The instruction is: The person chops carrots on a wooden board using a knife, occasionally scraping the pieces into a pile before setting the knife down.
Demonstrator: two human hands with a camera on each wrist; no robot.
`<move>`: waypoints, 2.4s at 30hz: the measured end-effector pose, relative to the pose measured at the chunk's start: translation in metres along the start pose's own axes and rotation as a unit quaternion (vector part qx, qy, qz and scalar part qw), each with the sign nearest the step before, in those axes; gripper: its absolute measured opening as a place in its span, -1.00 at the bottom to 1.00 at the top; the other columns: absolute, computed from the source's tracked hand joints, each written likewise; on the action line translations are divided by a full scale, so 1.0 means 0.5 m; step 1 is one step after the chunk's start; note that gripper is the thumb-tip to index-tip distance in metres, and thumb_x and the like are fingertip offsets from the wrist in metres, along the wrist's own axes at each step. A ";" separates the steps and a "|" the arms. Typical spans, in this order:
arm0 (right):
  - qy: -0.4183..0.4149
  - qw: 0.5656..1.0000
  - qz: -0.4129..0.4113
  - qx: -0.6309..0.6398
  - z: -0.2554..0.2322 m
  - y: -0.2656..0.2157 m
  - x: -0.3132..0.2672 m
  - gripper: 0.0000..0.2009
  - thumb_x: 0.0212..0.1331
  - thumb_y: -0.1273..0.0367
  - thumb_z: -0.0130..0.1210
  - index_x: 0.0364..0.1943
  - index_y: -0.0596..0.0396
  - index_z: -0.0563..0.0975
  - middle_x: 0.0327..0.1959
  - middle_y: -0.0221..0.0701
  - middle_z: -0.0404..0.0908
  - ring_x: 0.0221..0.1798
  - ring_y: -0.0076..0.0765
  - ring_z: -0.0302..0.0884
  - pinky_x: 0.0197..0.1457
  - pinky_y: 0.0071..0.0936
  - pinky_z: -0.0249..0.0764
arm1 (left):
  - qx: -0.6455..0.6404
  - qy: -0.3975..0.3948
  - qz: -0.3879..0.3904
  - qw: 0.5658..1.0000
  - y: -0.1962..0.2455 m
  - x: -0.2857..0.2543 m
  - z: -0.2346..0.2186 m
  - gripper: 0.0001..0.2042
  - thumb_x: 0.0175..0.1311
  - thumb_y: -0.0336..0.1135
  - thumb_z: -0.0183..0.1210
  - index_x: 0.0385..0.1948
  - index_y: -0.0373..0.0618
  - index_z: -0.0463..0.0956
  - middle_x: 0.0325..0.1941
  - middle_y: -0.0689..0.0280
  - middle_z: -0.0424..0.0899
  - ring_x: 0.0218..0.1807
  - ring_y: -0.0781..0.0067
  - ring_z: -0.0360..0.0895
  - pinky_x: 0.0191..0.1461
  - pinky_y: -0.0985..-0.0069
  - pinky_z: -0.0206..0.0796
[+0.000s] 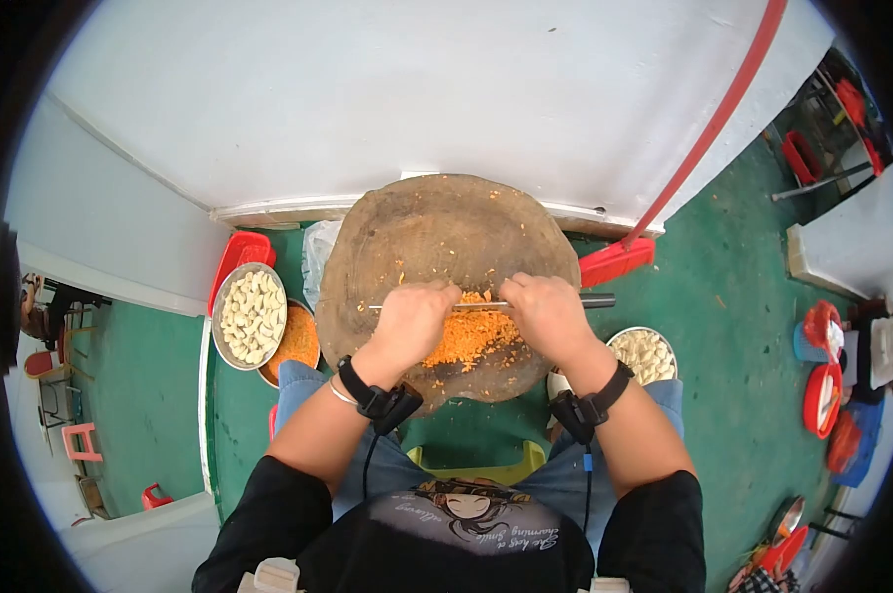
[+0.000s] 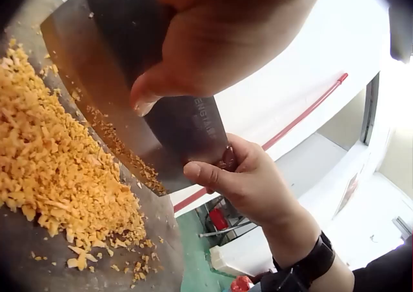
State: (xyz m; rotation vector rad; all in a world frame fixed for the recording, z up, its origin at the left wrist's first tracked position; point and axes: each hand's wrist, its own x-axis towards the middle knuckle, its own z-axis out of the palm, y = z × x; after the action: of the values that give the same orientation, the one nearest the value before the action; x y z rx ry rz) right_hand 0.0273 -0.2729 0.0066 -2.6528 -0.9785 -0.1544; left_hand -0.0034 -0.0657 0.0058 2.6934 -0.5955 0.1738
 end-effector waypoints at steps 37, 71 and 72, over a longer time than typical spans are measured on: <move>-0.013 0.999 0.008 0.030 0.029 0.006 0.015 -0.87 -0.08 0.36 0.19 -0.55 0.05 0.47 -0.52 -0.36 0.48 -0.38 -0.16 0.54 -0.31 -0.24 0.43 | 0.014 -0.012 -0.015 1.000 -0.019 -0.011 0.024 -0.99 -0.01 -0.48 0.04 -0.54 -0.14 0.43 -0.54 0.15 0.52 -0.41 0.08 0.54 -0.37 0.24 0.35; 0.083 0.995 0.039 -0.025 0.046 0.051 0.060 -0.87 -0.15 0.45 0.16 -0.43 -0.06 0.58 -0.44 -0.47 0.53 -0.29 -0.27 0.52 -0.23 -0.31 0.36 | 0.107 0.098 -0.047 0.988 -0.083 0.036 -0.002 -0.83 0.00 -0.47 0.09 -0.33 -0.12 0.54 -0.29 0.24 0.58 -0.11 0.22 0.50 -0.02 0.30 0.24; 0.117 0.992 0.035 -0.036 0.054 0.057 0.064 -0.87 -0.13 0.44 0.14 -0.42 -0.08 0.58 -0.45 -0.48 0.52 -0.30 -0.29 0.52 -0.23 -0.33 0.35 | 0.106 0.098 -0.047 0.988 -0.089 0.038 0.010 -0.83 0.00 -0.47 0.09 -0.33 -0.12 0.54 -0.29 0.24 0.58 -0.11 0.22 0.50 -0.02 0.30 0.24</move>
State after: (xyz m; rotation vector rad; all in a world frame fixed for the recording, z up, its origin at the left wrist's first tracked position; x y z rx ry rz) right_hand 0.0700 -0.2648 -0.0196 -2.6536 -0.8170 -0.4813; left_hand 0.0328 -0.0375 -0.0097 2.8539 -0.4086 0.4953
